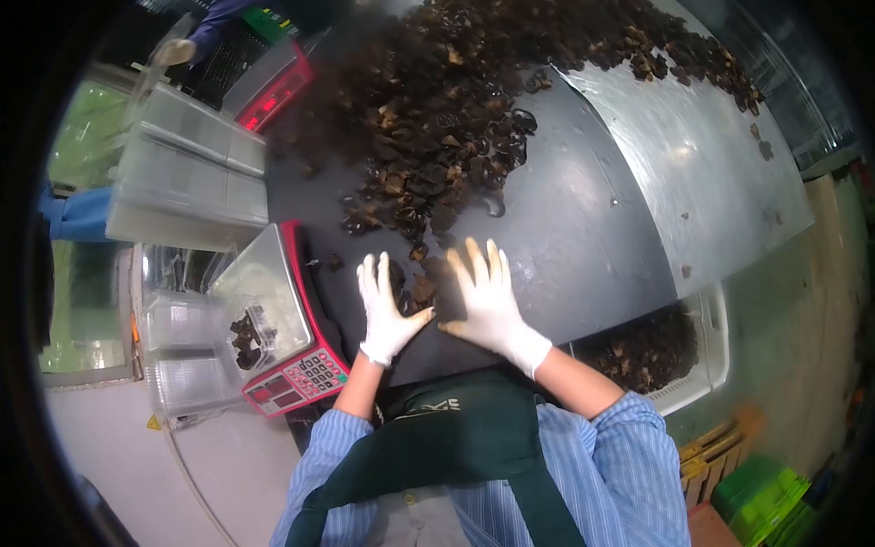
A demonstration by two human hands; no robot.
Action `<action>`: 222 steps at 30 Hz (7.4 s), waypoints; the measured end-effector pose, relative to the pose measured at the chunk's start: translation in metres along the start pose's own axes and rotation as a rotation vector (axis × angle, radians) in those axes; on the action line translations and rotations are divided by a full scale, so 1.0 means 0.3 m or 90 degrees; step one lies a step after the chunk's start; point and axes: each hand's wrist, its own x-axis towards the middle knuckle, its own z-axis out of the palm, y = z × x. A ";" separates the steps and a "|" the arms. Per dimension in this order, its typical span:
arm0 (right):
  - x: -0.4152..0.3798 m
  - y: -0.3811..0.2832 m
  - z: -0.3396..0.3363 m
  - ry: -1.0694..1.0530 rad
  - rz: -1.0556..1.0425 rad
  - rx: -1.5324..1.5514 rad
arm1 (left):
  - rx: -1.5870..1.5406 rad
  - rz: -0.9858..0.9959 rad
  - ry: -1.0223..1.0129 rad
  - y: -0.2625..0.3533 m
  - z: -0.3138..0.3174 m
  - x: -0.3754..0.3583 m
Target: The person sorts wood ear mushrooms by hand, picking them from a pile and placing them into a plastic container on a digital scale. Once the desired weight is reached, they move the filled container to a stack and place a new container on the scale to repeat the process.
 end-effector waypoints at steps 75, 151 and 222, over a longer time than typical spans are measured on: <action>0.313 -0.549 0.122 -0.121 -0.247 0.251 | 0.100 0.049 0.078 -0.360 -0.689 -0.105; 0.529 -0.787 0.177 -0.072 -0.381 0.330 | -0.165 -0.130 0.326 -0.418 -0.701 -0.243; 0.418 -0.493 0.183 -0.003 -0.109 0.455 | 0.077 -0.025 0.198 -0.361 -0.657 0.012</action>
